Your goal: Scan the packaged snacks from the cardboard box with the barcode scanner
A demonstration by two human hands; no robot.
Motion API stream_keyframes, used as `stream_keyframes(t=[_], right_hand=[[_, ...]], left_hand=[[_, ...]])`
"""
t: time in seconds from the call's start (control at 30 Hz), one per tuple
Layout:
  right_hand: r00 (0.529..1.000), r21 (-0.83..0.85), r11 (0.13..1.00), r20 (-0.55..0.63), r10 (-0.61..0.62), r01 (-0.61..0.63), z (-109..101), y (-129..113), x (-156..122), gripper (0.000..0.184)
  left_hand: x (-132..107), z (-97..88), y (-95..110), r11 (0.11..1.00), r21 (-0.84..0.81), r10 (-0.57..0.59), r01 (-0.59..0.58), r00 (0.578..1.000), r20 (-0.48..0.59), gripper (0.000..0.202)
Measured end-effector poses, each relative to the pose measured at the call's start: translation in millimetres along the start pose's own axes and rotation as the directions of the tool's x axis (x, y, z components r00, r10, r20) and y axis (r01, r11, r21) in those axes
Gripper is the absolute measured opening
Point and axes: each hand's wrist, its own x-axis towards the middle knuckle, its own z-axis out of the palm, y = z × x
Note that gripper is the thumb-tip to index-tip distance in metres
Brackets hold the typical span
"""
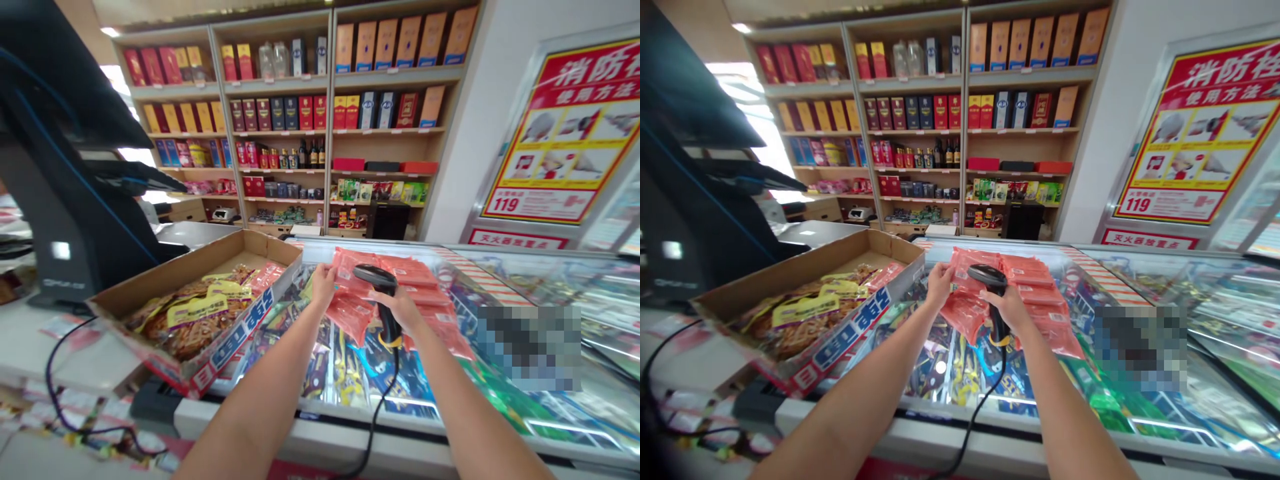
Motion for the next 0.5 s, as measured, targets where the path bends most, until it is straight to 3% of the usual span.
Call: stream_keyframes(t=[0.23, 0.5], right_hand=[[0.997, 0.012, 1.000, 0.076, -0.006, 0.005, 6, -9, -11, 0.022], [0.995, -0.004, 1.000, 0.099, 0.011, -0.011, 11, -8, -11, 0.023]], left_hand=[[-8, -0.3, -2, 1.000, -0.009, 0.011, -0.013, 0.986, -0.168, 0.011], [-10, 1.4, -4, 1.000, -0.023, 0.002, -0.006, 0.983, -0.185, 0.010]])
